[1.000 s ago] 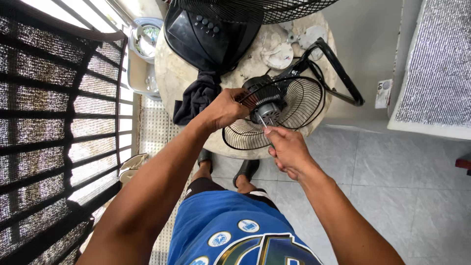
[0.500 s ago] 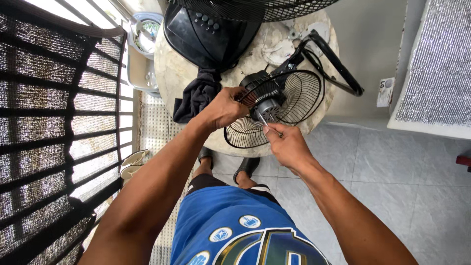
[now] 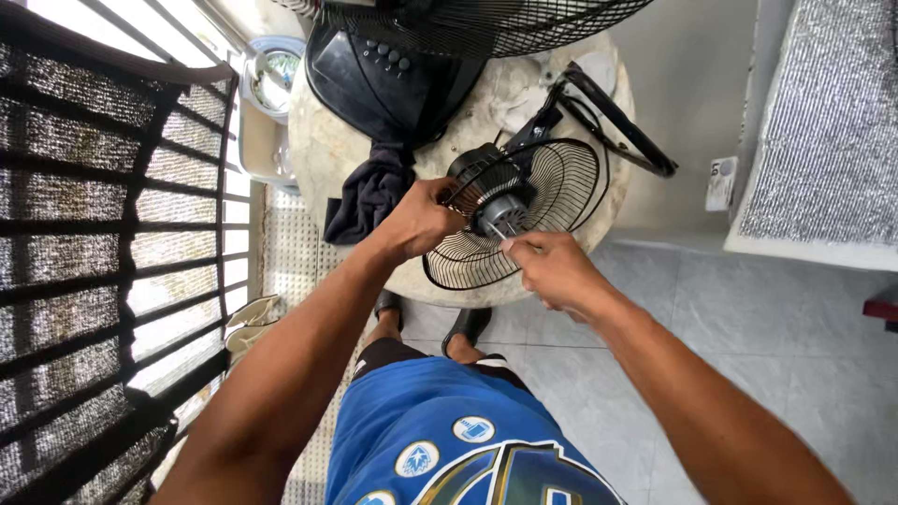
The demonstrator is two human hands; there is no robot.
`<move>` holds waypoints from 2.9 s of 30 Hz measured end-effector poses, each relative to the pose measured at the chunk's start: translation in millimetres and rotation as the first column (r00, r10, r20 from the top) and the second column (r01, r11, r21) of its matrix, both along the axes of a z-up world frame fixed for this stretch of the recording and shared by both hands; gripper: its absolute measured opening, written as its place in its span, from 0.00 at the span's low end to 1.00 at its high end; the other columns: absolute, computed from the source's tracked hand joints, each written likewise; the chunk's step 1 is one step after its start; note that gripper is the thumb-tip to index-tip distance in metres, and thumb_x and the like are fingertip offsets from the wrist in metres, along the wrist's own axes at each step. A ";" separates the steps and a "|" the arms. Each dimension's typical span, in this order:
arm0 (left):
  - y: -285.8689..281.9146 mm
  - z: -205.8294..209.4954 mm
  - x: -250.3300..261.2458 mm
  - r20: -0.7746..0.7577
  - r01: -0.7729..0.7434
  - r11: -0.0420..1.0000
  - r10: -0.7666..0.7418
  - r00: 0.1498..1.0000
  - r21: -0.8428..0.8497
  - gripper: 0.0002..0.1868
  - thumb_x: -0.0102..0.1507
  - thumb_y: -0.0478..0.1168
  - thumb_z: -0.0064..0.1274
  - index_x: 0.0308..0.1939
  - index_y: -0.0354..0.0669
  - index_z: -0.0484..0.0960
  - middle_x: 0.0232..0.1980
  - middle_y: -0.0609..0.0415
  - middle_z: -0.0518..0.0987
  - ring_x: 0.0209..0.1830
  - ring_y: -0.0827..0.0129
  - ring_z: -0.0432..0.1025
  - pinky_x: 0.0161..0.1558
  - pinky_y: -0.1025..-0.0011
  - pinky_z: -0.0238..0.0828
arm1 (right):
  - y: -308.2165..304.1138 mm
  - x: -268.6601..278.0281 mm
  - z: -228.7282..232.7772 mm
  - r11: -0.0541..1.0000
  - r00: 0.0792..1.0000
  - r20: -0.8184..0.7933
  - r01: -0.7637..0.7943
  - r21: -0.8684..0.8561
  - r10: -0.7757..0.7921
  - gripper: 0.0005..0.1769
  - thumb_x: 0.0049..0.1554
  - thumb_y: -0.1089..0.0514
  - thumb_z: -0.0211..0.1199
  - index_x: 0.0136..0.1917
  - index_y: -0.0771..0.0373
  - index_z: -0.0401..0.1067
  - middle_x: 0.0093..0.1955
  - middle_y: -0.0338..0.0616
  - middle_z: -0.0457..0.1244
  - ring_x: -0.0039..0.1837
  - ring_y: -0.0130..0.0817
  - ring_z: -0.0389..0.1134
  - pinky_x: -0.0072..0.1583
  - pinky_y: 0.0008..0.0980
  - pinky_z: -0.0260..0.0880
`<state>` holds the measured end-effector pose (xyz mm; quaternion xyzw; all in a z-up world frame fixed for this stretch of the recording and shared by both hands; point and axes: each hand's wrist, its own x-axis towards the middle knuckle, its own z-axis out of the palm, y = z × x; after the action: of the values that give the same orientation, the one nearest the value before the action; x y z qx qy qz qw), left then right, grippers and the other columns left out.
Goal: The person uses a screwdriver to loosen and remove screws from the central hub of an electric fan's front grille. They repeatedly rotate the screwdriver and adjust their grip while working on the same fan component throughout the clip.
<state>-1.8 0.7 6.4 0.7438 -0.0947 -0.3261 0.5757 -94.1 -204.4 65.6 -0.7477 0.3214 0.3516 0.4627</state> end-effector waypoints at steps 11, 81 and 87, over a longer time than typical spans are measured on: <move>-11.8 -12.3 -23.9 0.038 -0.083 0.996 0.084 0.996 -0.022 0.24 0.50 0.39 0.55 0.49 0.29 0.80 0.37 0.45 0.83 0.35 0.66 0.75 0.40 0.69 0.72 | -13.8 4.8 2.0 0.811 0.923 -0.356 0.318 0.490 -0.146 0.29 0.60 0.48 0.51 0.74 0.51 0.61 0.33 0.37 0.57 0.26 0.27 0.60 0.25 0.30 0.60; -15.5 20.9 -20.8 -0.428 -0.268 0.936 0.151 0.891 -0.228 0.15 0.53 0.32 0.50 0.43 0.31 0.80 0.35 0.53 0.80 0.31 0.69 0.74 0.33 0.67 0.79 | -7.2 -9.7 62.4 0.872 0.580 0.732 0.071 -0.484 0.359 0.14 0.54 0.60 0.71 0.50 0.68 0.71 0.48 0.48 0.67 0.44 0.32 0.68 0.47 0.34 0.70; -22.2 39.6 -24.8 -0.539 -0.277 0.931 0.111 0.835 -0.237 0.17 0.54 0.33 0.46 0.45 0.31 0.80 0.35 0.50 0.81 0.31 0.65 0.77 0.31 0.64 0.79 | 7.5 -27.3 81.1 0.905 0.328 0.882 0.143 -0.400 0.338 0.23 0.59 0.62 0.75 0.63 0.71 0.69 0.53 0.48 0.67 0.50 0.32 0.70 0.50 0.31 0.72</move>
<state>-26.6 -21.5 46.0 0.5363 0.0912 -0.4342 0.7180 -121.4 -196.9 146.8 -0.9079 0.0137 -0.1922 0.3722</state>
